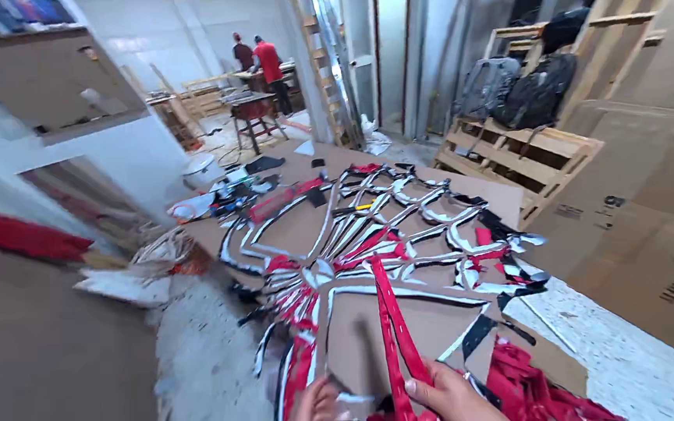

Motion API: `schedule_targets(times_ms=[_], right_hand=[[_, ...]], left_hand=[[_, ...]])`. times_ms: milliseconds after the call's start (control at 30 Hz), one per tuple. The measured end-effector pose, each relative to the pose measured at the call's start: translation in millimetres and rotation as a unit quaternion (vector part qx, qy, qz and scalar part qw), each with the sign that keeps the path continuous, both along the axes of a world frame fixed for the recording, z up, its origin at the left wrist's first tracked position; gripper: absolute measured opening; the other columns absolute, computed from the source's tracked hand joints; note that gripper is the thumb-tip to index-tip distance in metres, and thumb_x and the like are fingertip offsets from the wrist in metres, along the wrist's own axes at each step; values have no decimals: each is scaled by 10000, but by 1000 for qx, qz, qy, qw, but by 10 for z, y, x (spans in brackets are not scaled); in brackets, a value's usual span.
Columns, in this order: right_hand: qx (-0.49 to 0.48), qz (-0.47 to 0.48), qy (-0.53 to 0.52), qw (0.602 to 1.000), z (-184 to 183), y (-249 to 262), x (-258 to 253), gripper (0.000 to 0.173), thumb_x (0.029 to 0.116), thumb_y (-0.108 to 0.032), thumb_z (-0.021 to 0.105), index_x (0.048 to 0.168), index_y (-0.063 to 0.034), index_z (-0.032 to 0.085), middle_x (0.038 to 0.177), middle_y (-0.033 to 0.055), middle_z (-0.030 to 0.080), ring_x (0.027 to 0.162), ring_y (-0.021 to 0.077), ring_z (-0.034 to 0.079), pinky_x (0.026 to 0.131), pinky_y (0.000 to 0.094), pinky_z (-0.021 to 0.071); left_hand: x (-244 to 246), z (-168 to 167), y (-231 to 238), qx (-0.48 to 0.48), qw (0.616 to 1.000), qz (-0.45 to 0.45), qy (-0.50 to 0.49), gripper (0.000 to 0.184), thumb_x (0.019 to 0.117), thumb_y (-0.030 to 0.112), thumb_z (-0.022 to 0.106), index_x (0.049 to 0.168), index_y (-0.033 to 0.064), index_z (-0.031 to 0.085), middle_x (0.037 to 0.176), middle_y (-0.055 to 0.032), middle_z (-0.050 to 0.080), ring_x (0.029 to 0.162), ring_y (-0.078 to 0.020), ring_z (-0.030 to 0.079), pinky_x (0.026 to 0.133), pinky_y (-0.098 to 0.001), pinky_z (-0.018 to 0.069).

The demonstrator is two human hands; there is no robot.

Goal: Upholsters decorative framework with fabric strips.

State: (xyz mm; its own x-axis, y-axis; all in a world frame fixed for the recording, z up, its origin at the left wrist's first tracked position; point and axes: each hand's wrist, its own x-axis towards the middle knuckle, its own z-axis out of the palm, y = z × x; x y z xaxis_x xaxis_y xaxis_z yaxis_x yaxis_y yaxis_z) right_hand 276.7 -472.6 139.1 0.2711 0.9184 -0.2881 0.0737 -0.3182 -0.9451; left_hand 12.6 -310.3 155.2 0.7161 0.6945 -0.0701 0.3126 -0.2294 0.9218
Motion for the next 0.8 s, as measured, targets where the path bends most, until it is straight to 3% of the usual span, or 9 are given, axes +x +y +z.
schedule_targets(times_ms=[67, 167, 300, 433, 567, 800], right_hand=[[28, 75, -34, 996, 113, -52, -604, 417, 1012, -445, 621, 1214, -85, 679, 934, 64, 741, 851, 178, 714, 818, 476, 586], [39, 118, -101, 987, 250, -166, -1282, 458, 1050, -494, 522, 1123, -75, 694, 796, 75, 688, 729, 200, 677, 706, 484, 559], [16, -41, -287, 957, 310, -205, -2133, 586, 1052, -597, 411, 985, -91, 699, 707, 87, 671, 683, 246, 695, 632, 512, 562], [112, -139, -400, 899, 161, -136, -2777, 587, 1108, -480, 312, 794, -113, 646, 572, 38, 577, 533, 178, 621, 473, 411, 499], [139, -110, -388, 904, 152, -81, -3184, 543, 1109, -460, 330, 777, -137, 612, 557, -2, 529, 502, 128, 565, 445, 346, 457], [129, 7, -331, 935, 316, 85, -3479, 556, 1098, -521, 349, 806, -120, 600, 587, 25, 507, 552, 173, 555, 511, 396, 447]], left_hand=[[142, 287, -197, -75, 997, -15, -33, 773, 914, 293, 765, 1513, -38, 405, 1299, -134, 673, 1142, -201, 688, 985, -413, 588], [-150, 384, -374, -167, 982, 13, -86, 664, 900, 174, 749, 1435, -61, 432, 1193, -119, 723, 1066, -163, 724, 962, -356, 608], [-810, 327, -432, -186, 977, -33, -94, 530, 953, 134, 680, 1400, -56, 469, 1147, -115, 736, 1026, -175, 736, 933, -359, 620], [-1419, 342, -394, -212, 970, -50, -104, 520, 907, 118, 696, 1358, -49, 497, 1087, -131, 741, 937, -224, 749, 815, -388, 647], [-1951, 246, -345, -281, 943, -40, -174, 517, 879, 34, 686, 1337, -101, 487, 1138, -209, 717, 1048, -273, 723, 943, -429, 604], [-2516, 91, -243, -376, 883, -13, -280, 557, 828, -13, 706, 1333, -95, 488, 1205, -242, 679, 1088, -285, 700, 941, -446, 589]])
